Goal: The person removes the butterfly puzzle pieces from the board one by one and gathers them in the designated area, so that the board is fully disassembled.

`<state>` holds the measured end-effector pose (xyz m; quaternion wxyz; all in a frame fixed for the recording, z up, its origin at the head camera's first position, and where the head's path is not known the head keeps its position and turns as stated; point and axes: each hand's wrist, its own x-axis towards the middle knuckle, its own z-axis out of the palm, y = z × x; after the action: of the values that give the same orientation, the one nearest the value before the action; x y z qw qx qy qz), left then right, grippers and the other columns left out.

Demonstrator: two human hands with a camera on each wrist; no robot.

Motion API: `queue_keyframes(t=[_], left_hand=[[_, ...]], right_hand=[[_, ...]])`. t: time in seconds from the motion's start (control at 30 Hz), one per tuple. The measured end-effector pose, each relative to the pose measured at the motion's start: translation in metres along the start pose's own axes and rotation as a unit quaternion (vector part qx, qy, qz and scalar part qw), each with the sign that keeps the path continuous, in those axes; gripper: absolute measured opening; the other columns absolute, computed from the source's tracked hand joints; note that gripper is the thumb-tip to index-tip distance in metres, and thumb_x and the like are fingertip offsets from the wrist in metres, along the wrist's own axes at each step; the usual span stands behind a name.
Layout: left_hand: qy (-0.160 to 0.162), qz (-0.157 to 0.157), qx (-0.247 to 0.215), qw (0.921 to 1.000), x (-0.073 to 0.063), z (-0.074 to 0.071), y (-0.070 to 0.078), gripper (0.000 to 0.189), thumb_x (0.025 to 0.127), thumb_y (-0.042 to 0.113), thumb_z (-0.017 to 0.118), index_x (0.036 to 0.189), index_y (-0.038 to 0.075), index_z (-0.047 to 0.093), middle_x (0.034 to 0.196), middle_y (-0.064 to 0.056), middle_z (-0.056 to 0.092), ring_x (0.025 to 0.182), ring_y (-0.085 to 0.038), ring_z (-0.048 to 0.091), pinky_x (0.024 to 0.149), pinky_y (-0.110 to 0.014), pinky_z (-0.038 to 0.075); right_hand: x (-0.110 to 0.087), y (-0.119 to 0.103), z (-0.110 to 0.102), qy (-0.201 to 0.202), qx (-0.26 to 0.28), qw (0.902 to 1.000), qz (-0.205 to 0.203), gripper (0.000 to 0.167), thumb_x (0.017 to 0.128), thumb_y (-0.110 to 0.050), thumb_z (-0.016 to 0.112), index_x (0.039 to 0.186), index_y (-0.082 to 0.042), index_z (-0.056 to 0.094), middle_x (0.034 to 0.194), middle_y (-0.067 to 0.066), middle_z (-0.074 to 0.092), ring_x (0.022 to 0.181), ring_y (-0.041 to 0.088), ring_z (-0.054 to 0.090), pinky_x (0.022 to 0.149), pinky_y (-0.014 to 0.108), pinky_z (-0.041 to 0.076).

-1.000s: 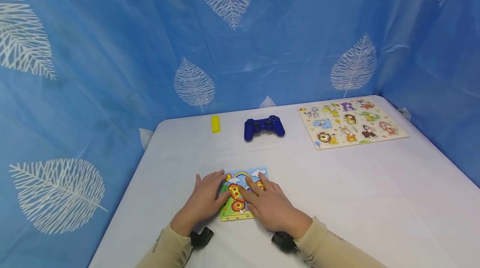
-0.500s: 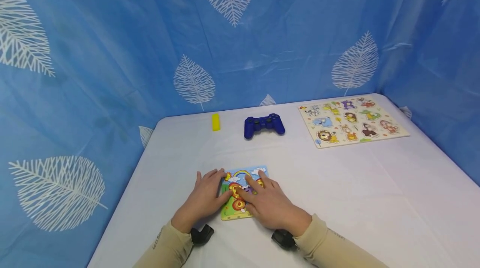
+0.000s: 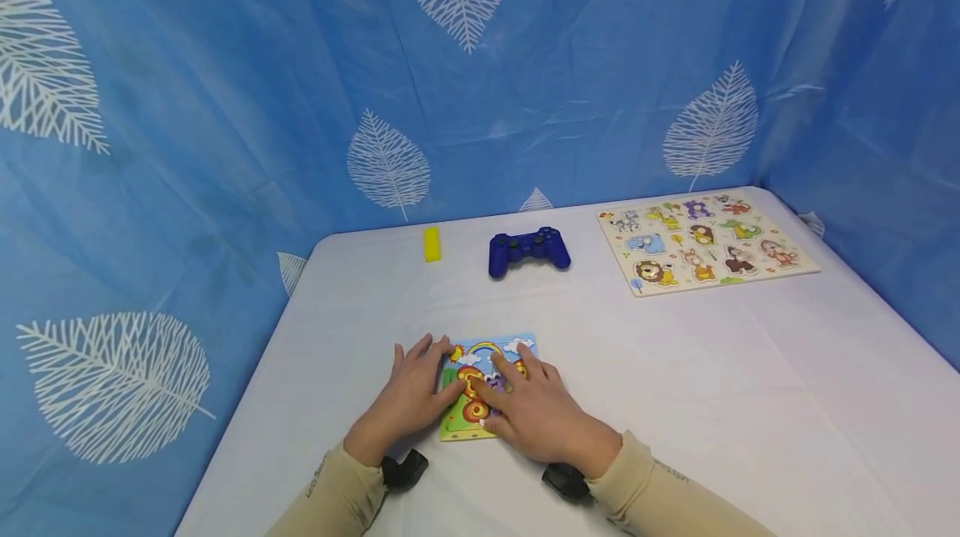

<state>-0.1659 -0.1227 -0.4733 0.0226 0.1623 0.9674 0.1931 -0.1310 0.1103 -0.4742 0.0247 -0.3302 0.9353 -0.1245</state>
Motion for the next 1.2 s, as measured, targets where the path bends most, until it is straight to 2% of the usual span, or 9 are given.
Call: queue_keyframes(t=[0.13, 0.4, 0.63, 0.87, 1.07, 1.2], left_hand=[[0.007, -0.008, -0.024, 0.9997, 0.0014, 0.0016, 0.0013, 0.054, 0.099, 0.038, 0.068, 0.141, 0.006, 0.055, 0.149, -0.016, 0.056, 0.151, -0.042, 0.033, 0.118, -0.074, 0.013], [0.009, -0.022, -0.055, 0.9982, 0.0050, 0.0017, 0.0017, 0.048, 0.099, 0.038, 0.070, 0.135, 0.010, 0.056, 0.149, -0.018, 0.055, 0.151, -0.043, 0.032, 0.119, -0.073, 0.013], [0.017, -0.022, -0.043, 0.9987, 0.0050, 0.0024, 0.0011, 0.047, 0.097, 0.040, 0.072, 0.131, 0.011, 0.056, 0.148, -0.018, 0.056, 0.150, -0.041, 0.036, 0.119, -0.072, 0.013], [0.038, -0.014, -0.021, 0.9989, 0.0049, 0.0031, -0.0006, 0.048, 0.096, 0.041, 0.073, 0.129, 0.010, 0.058, 0.145, -0.018, 0.057, 0.148, -0.037, 0.041, 0.119, -0.072, 0.016], [0.060, -0.001, -0.027, 0.9978, 0.0040, 0.0032, -0.0004, 0.048, 0.094, 0.037, 0.076, 0.128, 0.009, 0.057, 0.139, -0.014, 0.062, 0.142, -0.034, 0.048, 0.119, -0.071, 0.018], [0.082, 0.018, -0.015, 0.9964, 0.0025, 0.0032, -0.0007, 0.048, 0.092, 0.036, 0.079, 0.126, 0.009, 0.058, 0.139, -0.014, 0.060, 0.141, -0.034, 0.048, 0.117, -0.072, 0.020]], right_hand=[[-0.0004, -0.0009, -0.0006, 0.001, 0.000, 1.0000, 0.003, 0.052, 0.106, -0.048, 0.050, 0.155, -0.030, 0.048, 0.164, 0.018, 0.035, 0.149, 0.054, 0.025, 0.104, 0.069, 0.037], [0.0004, 0.0011, 0.0024, -0.009, 0.018, 0.9997, 0.012, 0.052, 0.106, -0.048, 0.049, 0.155, -0.032, 0.048, 0.166, 0.016, 0.032, 0.151, 0.053, 0.020, 0.106, 0.069, 0.035], [0.0002, 0.0009, 0.0022, -0.009, 0.028, 0.9995, 0.011, 0.051, 0.106, -0.048, 0.049, 0.155, -0.031, 0.048, 0.166, 0.016, 0.031, 0.152, 0.053, 0.019, 0.108, 0.069, 0.033], [0.0011, 0.0008, 0.0031, -0.002, 0.027, 0.9996, 0.009, 0.051, 0.106, -0.048, 0.050, 0.154, -0.031, 0.049, 0.166, 0.016, 0.032, 0.151, 0.054, 0.021, 0.108, 0.069, 0.034], [0.0006, -0.0004, 0.0020, -0.001, 0.032, 0.9994, 0.010, 0.051, 0.106, -0.048, 0.051, 0.154, -0.030, 0.050, 0.166, 0.016, 0.033, 0.151, 0.054, 0.021, 0.108, 0.069, 0.034], [-0.0010, -0.0009, 0.0014, -0.001, 0.036, 0.9993, 0.010, 0.051, 0.106, -0.048, 0.050, 0.154, -0.030, 0.050, 0.166, 0.017, 0.033, 0.151, 0.054, 0.021, 0.108, 0.069, 0.034]])
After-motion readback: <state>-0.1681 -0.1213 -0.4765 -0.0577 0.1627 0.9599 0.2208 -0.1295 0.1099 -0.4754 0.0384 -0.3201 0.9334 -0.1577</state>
